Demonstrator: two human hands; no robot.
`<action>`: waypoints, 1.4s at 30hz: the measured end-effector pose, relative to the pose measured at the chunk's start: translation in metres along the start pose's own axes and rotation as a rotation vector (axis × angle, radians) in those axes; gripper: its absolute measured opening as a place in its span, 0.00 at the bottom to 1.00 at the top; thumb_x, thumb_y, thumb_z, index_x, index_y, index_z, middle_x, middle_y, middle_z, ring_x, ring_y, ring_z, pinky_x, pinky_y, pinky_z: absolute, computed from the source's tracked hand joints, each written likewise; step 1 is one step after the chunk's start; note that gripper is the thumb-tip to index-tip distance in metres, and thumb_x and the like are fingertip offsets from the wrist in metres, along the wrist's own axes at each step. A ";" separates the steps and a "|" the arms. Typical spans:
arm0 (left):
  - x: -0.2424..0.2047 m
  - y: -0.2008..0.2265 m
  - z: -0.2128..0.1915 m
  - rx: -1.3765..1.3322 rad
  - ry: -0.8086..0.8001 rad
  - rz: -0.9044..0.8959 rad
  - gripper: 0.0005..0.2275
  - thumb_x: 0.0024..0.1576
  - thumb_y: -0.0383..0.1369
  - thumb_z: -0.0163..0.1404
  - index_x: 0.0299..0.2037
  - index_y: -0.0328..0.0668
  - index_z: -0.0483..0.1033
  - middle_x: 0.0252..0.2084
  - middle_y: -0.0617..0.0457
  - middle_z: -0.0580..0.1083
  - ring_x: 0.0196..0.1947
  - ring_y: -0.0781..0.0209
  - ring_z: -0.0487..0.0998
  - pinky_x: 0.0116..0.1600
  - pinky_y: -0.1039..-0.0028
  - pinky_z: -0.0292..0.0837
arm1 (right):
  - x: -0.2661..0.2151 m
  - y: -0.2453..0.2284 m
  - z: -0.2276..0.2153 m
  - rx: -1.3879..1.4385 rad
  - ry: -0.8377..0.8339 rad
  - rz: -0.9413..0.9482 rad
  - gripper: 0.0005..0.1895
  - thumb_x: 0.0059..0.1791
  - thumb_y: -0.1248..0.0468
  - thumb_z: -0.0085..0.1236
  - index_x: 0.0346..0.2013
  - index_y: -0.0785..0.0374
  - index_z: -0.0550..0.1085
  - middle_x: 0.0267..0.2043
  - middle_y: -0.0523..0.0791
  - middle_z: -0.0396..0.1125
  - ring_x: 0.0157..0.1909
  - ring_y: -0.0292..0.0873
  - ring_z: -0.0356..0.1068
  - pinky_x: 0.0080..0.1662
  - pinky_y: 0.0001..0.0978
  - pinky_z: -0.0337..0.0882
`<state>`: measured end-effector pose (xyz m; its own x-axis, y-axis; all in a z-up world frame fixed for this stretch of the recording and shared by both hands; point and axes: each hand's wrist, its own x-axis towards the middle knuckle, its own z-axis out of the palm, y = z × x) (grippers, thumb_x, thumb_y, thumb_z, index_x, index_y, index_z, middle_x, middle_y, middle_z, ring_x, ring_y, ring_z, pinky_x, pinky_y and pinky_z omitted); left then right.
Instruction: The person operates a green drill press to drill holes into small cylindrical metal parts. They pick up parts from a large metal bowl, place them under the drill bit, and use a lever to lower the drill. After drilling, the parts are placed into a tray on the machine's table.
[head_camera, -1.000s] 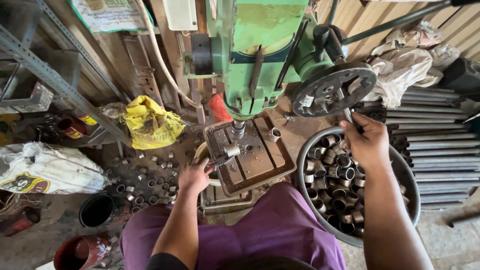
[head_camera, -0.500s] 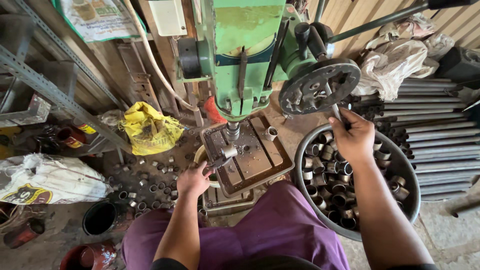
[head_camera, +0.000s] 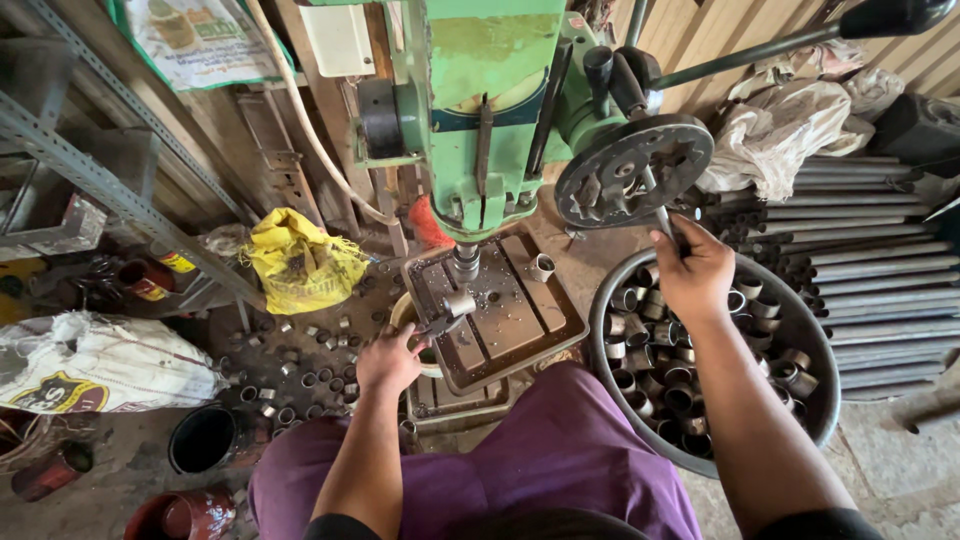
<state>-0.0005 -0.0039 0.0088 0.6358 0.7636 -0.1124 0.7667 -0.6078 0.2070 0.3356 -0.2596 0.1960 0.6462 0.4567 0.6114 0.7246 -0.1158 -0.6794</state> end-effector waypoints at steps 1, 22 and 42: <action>-0.001 0.000 0.001 -0.006 0.011 0.002 0.20 0.59 0.51 0.51 0.59 0.62 0.74 0.52 0.51 0.76 0.51 0.53 0.80 0.55 0.60 0.75 | 0.000 0.000 0.001 0.029 -0.005 0.043 0.13 0.53 0.70 0.63 0.52 0.70 0.78 0.36 0.41 0.74 0.34 0.27 0.66 0.39 0.21 0.68; -0.001 -0.001 0.000 -0.077 -0.006 -0.010 0.19 0.55 0.42 0.54 0.58 0.64 0.75 0.52 0.54 0.78 0.46 0.56 0.83 0.48 0.63 0.80 | 0.052 0.090 0.030 0.076 -0.325 0.338 0.19 0.65 0.55 0.38 0.51 0.66 0.73 0.44 0.46 0.73 0.46 0.37 0.70 0.50 0.29 0.67; -0.003 0.004 -0.024 -0.118 -0.034 -0.052 0.13 0.56 0.50 0.54 0.48 0.63 0.79 0.43 0.55 0.81 0.41 0.52 0.83 0.44 0.59 0.79 | 0.212 -0.056 0.002 0.871 -0.769 0.081 0.36 0.42 0.78 0.56 0.65 0.63 0.61 0.64 0.50 0.65 0.69 0.49 0.65 0.65 0.41 0.66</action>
<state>-0.0015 -0.0041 0.0330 0.5999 0.7842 -0.1587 0.7840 -0.5365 0.3124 0.4312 -0.1544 0.3630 0.1510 0.9249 0.3490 0.0855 0.3395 -0.9367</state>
